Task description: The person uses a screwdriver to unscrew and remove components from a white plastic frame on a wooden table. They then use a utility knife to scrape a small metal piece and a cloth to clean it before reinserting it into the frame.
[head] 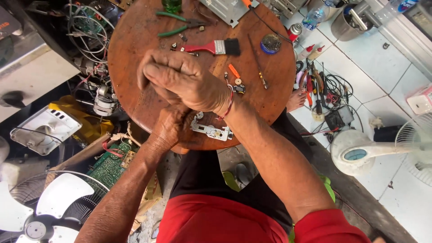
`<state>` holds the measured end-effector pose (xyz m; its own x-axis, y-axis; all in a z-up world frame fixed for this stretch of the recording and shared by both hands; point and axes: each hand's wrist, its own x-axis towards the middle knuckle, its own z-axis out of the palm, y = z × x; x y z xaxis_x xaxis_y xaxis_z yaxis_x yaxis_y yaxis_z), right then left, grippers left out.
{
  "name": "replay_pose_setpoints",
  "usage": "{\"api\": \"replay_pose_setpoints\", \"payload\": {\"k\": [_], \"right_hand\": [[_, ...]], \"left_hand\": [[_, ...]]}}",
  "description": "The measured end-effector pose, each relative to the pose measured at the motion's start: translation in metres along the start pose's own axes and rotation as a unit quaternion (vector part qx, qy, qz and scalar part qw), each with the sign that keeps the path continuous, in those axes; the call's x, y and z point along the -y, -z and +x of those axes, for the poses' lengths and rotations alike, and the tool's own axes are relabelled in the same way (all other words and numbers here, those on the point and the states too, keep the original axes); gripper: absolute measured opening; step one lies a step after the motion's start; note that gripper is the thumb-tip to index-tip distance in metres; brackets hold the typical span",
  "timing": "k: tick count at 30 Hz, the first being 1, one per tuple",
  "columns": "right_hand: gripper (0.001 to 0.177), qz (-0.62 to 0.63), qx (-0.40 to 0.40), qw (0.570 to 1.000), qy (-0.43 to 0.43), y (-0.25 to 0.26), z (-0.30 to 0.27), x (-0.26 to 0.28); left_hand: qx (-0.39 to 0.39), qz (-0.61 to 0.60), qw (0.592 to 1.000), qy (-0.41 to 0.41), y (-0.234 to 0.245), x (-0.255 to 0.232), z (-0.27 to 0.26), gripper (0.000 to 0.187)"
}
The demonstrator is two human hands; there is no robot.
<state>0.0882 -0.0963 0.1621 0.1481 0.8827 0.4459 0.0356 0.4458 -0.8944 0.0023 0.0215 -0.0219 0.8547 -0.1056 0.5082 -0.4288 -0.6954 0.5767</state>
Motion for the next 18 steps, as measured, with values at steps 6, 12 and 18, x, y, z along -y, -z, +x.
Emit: {"api": "replay_pose_setpoints", "payload": {"k": [6, 12, 18], "right_hand": [[0.02, -0.252, -0.344, 0.902, 0.076, -0.051, -0.004, -0.006], [0.028, -0.026, -0.027, 0.998, 0.041, 0.0, 0.006, 0.001], [0.029, -0.146, -0.103, 0.983, 0.028, -0.027, 0.003, 0.017]], "left_hand": [[0.032, 0.004, 0.997, 0.069, -0.03, 0.028, -0.031, 0.007], [0.039, -0.019, 0.998, 0.034, 0.016, -0.024, 0.011, 0.005], [0.05, -0.1, 0.985, 0.129, 0.009, -0.004, 0.003, 0.011]]}}
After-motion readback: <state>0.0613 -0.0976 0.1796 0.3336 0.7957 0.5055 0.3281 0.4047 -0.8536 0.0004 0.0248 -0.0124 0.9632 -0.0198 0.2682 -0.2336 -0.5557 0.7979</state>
